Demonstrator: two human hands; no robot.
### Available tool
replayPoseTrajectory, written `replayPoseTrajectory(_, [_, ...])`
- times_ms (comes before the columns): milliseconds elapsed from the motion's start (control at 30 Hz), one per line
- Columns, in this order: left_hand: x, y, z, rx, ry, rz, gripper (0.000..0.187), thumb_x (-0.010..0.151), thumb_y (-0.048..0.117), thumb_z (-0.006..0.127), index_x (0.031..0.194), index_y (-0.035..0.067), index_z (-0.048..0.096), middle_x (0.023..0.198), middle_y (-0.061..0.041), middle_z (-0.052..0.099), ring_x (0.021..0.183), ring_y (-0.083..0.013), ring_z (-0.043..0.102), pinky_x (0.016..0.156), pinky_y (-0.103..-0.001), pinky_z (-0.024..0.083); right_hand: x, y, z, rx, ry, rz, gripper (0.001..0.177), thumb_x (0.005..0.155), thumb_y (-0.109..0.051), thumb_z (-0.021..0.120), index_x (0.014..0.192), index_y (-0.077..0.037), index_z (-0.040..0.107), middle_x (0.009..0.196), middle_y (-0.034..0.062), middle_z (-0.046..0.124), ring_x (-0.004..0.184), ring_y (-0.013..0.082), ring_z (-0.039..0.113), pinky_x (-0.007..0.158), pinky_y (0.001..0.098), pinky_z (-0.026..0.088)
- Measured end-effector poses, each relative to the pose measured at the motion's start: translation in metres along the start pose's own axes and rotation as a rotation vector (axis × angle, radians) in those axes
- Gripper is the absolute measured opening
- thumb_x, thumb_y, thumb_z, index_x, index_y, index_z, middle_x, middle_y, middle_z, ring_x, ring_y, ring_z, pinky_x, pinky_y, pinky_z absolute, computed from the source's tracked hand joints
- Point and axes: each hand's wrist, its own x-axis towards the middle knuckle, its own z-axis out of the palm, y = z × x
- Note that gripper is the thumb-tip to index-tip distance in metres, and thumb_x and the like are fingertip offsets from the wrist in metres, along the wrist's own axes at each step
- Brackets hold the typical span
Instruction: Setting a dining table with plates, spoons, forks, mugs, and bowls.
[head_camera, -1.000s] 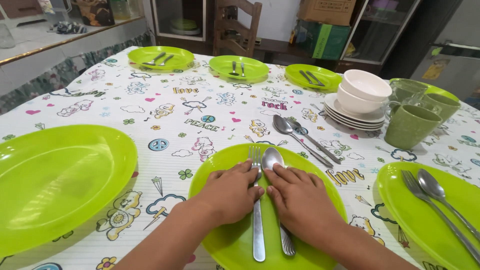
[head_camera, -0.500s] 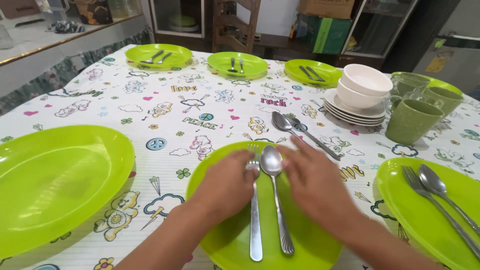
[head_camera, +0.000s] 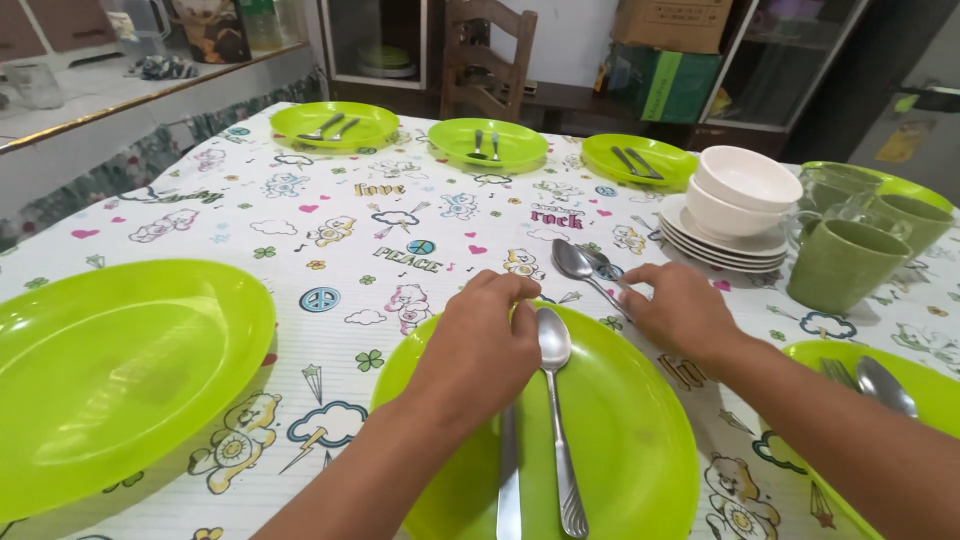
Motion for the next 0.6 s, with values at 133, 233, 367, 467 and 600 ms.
replayPoseTrajectory(133, [0.002,-0.001,-0.004,-0.003,0.019,-0.014,0.029,0.092,0.015,0.056,0.113,0.000,0.071,0.118,-0.017,0.068,0.113,-0.0336,0.064,0.102,-0.039,0.048,0.008,0.007,0.008,-0.123,-0.138,0.181,0.036,0.089,-0.036,0.071,0.118,-0.015,0.076,0.106,0.0193,0.074,0.099,0.0358,0.071,0.090,0.0463,0.055])
replayPoseTrajectory(233, [0.001,-0.004,-0.006,-0.003,0.033,-0.025,0.029,0.091,0.014,0.057,0.113,0.001,0.071,0.118,-0.017,0.068,0.113,-0.0330,0.065,0.102,-0.039,0.048,0.009,0.013,0.016,-0.136,-0.188,0.159,0.031,0.088,-0.033,0.071,0.110,-0.013,0.078,0.105,0.0165,0.077,0.100,0.0344,0.073,0.092,0.0449,0.056])
replayPoseTrajectory(367, [0.003,-0.004,-0.011,-0.018,0.020,-0.050,0.028,0.092,0.014,0.055,0.110,0.002,0.072,0.116,-0.016,0.070,0.110,-0.0319,0.066,0.101,-0.038,0.049,0.017,0.024,0.022,-0.226,-0.141,0.092,0.024,0.088,-0.024,0.068,0.107,-0.012,0.077,0.105,0.0156,0.077,0.101,0.0346,0.072,0.092,0.0449,0.055])
replayPoseTrajectory(467, [0.002,-0.007,-0.015,-0.011,0.034,-0.015,0.027,0.093,0.014,0.055,0.108,0.001,0.073,0.115,-0.017,0.070,0.111,-0.0324,0.065,0.100,-0.039,0.049,0.025,0.038,0.026,-0.196,-0.172,0.212,0.045,0.083,-0.024,0.076,0.125,-0.013,0.064,0.105,0.0217,0.074,0.101,0.0365,0.070,0.091,0.0441,0.054])
replayPoseTrajectory(600, [0.000,-0.002,-0.023,-0.039,0.004,-0.077,0.027,0.093,0.016,0.054,0.107,0.002,0.072,0.114,-0.016,0.070,0.106,-0.0311,0.068,0.097,-0.038,0.052,0.036,0.058,0.023,0.022,-0.172,0.219,0.039,0.074,-0.021,0.083,0.108,-0.007,0.069,0.090,0.0177,0.078,0.082,0.0274,0.076,0.076,0.0381,0.057])
